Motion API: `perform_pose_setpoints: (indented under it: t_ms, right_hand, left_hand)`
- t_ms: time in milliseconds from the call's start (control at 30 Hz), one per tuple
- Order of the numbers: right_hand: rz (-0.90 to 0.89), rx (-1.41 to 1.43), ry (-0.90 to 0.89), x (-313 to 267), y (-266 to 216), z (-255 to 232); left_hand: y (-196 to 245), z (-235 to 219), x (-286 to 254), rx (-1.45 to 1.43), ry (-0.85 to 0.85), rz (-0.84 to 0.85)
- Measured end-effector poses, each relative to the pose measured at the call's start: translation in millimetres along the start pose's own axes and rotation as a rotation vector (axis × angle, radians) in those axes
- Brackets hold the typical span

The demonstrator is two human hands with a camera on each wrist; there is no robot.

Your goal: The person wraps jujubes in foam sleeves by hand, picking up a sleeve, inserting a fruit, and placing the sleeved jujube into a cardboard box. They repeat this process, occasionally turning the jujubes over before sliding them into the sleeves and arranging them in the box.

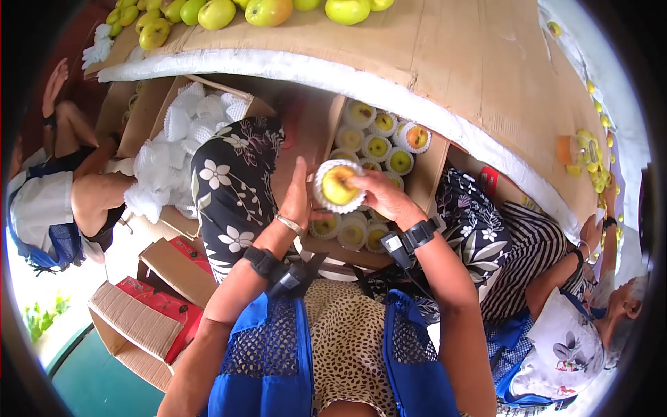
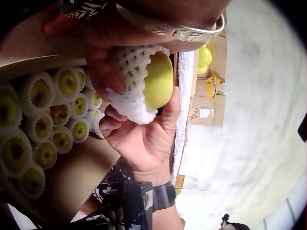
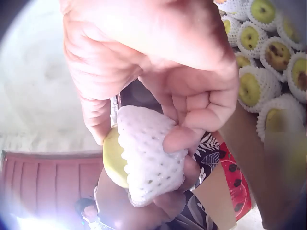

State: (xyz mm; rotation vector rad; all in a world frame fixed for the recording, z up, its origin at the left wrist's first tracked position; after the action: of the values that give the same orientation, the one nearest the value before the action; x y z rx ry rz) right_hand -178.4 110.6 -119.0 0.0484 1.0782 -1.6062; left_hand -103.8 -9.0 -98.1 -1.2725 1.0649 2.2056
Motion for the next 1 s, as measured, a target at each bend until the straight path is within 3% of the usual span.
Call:
perform_pose_setpoints:
  t_ms: [100,167,300,533,700,800,1000]
  right_hand:
    - [-0.168,0.026,0.269,12.3,-21.0,-36.6]
    - [-0.128,-0.013,0.374,33.8,-9.0,-96.0]
    - [0.044,-0.028,0.494,62.9,-1.7,-117.1]
    - [0.188,0.066,0.518,103.1,14.8,-138.8]
    - [0.074,-0.088,0.68,116.8,24.3,-150.2]
    - [-0.028,-0.055,0.682,107.9,24.7,-145.3]
    - [-0.049,-0.187,0.593,103.3,31.9,-139.4]
  left_hand:
    - [-3.7,-6.0,7.3,0.014,-0.04,0.018]
    - [-3.6,-3.5,9.4,0.064,-0.105,0.036]
    - [-2.8,-1.6,4.3,0.134,-0.107,0.082]
    - [-1.6,-3.2,5.2,0.171,-0.067,0.083]
    - [1.8,0.2,2.3,0.191,-0.086,0.082]
    - [3.0,3.1,1.7,0.21,-0.103,0.1]
    - [-1.6,5.3,2.2,0.245,-0.13,0.103]
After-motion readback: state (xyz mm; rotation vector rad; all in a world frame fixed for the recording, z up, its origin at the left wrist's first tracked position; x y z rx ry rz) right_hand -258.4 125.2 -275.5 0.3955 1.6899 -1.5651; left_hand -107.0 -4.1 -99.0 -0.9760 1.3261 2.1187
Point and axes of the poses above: each hand's wrist, its own x-axis towards the middle knuckle, its own z-axis out of the palm, y = z × x, the point moved 6 cm from there along x, towards the middle knuckle, and after that the axes turned 4 degrees about -z, right-handed, at the moved point
